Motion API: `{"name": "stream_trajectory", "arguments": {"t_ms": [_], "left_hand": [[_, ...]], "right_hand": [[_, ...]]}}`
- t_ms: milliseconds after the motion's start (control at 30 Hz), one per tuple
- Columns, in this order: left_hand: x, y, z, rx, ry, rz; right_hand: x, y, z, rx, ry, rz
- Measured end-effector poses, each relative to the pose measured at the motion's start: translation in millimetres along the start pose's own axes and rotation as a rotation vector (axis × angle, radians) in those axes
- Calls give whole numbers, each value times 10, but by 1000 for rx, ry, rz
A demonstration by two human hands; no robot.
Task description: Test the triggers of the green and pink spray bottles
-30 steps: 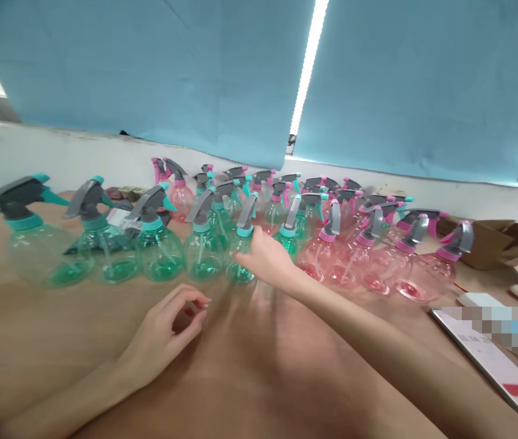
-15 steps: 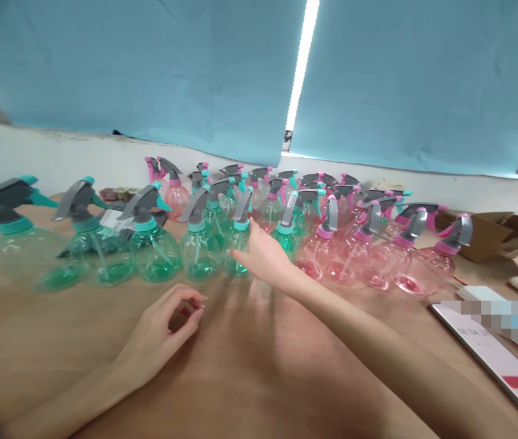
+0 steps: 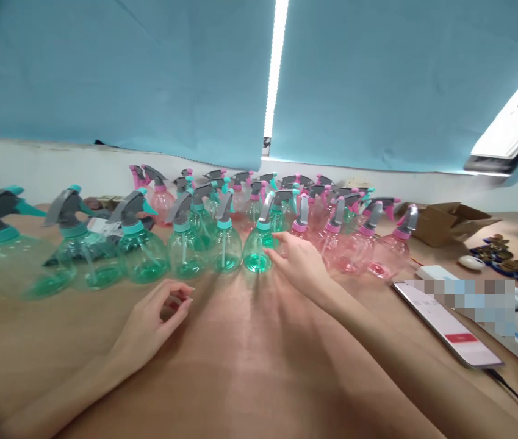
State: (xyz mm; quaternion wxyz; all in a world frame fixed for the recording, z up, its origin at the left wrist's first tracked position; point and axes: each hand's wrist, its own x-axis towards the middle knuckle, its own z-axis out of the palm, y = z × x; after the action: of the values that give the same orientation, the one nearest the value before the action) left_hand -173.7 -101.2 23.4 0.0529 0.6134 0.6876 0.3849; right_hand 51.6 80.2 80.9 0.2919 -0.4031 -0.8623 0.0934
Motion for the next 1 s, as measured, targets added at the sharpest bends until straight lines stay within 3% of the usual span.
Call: {"name": "stream_trajectory", "arguments": {"t_ms": [333, 467, 700, 867, 1000], "left_hand": [[-24, 108, 74, 63, -22, 163], [-72, 172, 120, 63, -44, 209], [5, 468, 236, 7, -45, 216], [202, 774, 335, -167, 93, 87], [416, 998, 408, -230, 153, 105]], "right_hand": [[365, -101, 353, 69, -61, 150], [384, -106, 391, 53, -79, 192], [137, -177, 200, 25, -137, 162], [-174, -211, -16, 28, -182, 115], [-433, -193, -167, 69, -202, 25]]}}
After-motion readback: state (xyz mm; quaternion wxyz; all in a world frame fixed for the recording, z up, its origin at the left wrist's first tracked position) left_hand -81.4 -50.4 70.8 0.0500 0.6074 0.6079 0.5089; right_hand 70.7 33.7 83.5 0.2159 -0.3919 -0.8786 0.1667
